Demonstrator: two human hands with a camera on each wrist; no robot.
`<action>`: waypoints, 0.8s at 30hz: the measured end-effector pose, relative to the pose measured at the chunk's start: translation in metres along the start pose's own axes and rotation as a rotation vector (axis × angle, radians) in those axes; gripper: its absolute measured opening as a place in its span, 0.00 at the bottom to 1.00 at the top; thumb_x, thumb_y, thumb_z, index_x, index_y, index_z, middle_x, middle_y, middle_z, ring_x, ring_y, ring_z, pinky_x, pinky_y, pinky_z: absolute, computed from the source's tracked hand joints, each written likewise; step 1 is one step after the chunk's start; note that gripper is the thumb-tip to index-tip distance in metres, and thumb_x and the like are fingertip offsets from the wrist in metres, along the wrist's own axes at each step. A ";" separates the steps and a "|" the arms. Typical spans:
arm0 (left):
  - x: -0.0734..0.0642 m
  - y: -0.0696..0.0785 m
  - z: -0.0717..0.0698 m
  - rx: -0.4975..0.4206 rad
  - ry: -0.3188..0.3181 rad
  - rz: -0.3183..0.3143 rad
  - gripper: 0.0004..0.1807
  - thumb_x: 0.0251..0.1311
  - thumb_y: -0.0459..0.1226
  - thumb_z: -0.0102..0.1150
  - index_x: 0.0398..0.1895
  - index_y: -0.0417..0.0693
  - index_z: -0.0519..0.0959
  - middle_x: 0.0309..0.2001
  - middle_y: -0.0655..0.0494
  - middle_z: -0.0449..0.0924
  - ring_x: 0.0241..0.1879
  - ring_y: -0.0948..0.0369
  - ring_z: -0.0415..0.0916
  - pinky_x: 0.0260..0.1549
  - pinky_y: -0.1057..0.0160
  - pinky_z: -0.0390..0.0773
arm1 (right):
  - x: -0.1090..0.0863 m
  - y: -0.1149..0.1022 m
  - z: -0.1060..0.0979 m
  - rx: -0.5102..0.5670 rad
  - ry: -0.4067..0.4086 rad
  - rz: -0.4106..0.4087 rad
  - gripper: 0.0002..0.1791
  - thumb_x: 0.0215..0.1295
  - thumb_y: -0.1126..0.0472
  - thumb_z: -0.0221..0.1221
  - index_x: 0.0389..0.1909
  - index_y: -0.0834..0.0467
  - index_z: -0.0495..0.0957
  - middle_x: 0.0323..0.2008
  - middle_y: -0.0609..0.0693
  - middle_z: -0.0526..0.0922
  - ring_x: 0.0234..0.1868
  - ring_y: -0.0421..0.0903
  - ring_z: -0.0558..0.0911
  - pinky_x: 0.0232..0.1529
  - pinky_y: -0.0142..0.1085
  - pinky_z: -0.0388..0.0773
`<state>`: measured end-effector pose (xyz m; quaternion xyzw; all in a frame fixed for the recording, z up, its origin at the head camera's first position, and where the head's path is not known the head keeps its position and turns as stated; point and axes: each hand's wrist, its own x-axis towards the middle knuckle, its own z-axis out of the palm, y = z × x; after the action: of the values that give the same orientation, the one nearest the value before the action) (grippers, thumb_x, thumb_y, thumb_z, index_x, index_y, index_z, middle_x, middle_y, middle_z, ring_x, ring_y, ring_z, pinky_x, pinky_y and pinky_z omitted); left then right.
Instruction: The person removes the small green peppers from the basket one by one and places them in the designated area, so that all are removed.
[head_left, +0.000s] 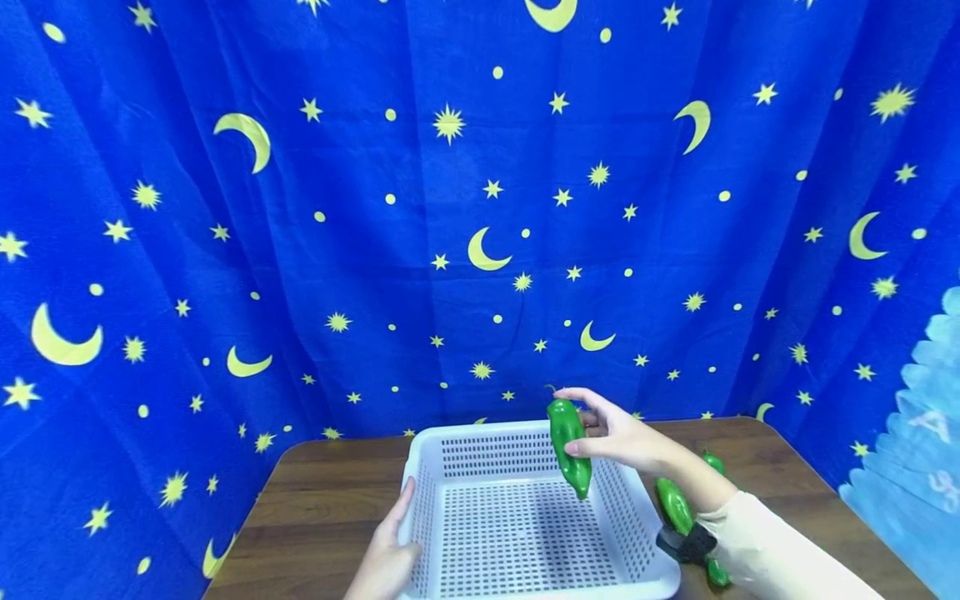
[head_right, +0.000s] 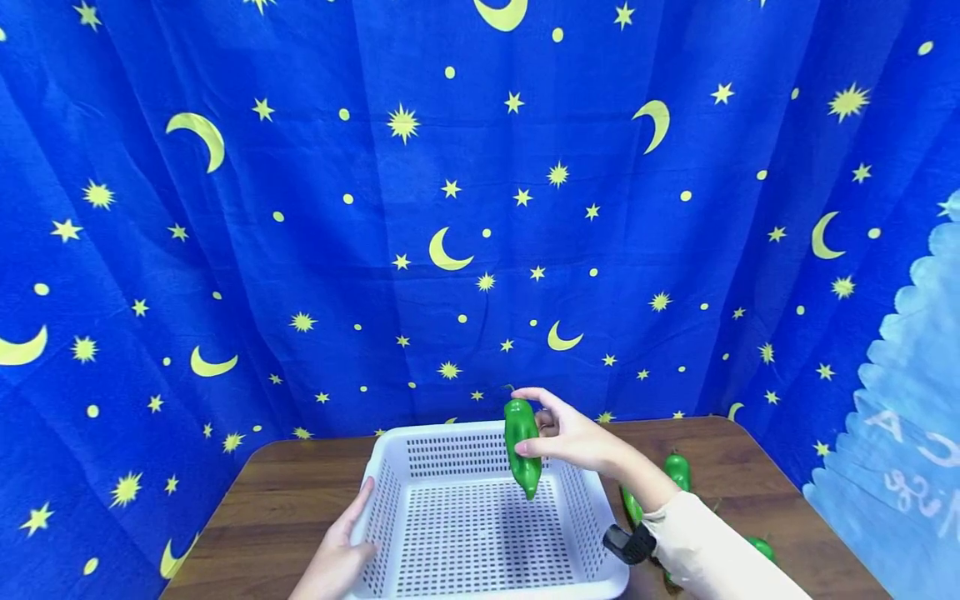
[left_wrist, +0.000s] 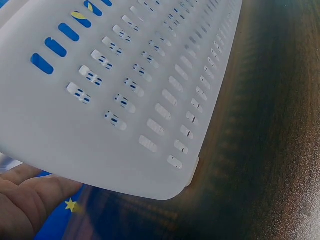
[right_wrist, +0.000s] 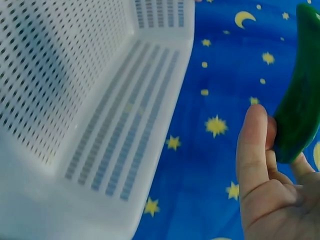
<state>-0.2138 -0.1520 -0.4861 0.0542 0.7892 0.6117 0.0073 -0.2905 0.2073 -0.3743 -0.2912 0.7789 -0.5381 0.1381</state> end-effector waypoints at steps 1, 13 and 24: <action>0.000 0.000 0.000 0.001 -0.001 -0.004 0.53 0.44 0.18 0.47 0.80 0.46 0.46 0.76 0.28 0.45 0.69 0.28 0.55 0.58 0.31 0.74 | -0.004 0.001 -0.004 0.001 0.007 0.005 0.41 0.66 0.60 0.62 0.75 0.54 0.51 0.53 0.64 0.79 0.52 0.55 0.85 0.47 0.44 0.87; -0.002 0.002 0.000 -0.021 -0.021 -0.022 0.53 0.46 0.18 0.46 0.80 0.48 0.45 0.76 0.28 0.43 0.69 0.27 0.56 0.54 0.33 0.78 | -0.073 0.012 -0.044 0.006 0.064 -0.022 0.39 0.69 0.67 0.55 0.75 0.59 0.46 0.62 0.74 0.70 0.53 0.50 0.85 0.44 0.51 0.88; -0.001 0.001 0.000 -0.008 -0.011 -0.025 0.53 0.46 0.18 0.47 0.80 0.49 0.46 0.76 0.28 0.44 0.68 0.27 0.56 0.55 0.33 0.77 | -0.130 0.026 -0.053 -0.031 0.123 -0.016 0.37 0.70 0.71 0.50 0.76 0.61 0.46 0.60 0.33 0.76 0.56 0.39 0.82 0.46 0.43 0.87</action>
<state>-0.2128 -0.1515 -0.4856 0.0475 0.7874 0.6143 0.0193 -0.2235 0.3326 -0.3908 -0.2661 0.7916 -0.5441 0.0811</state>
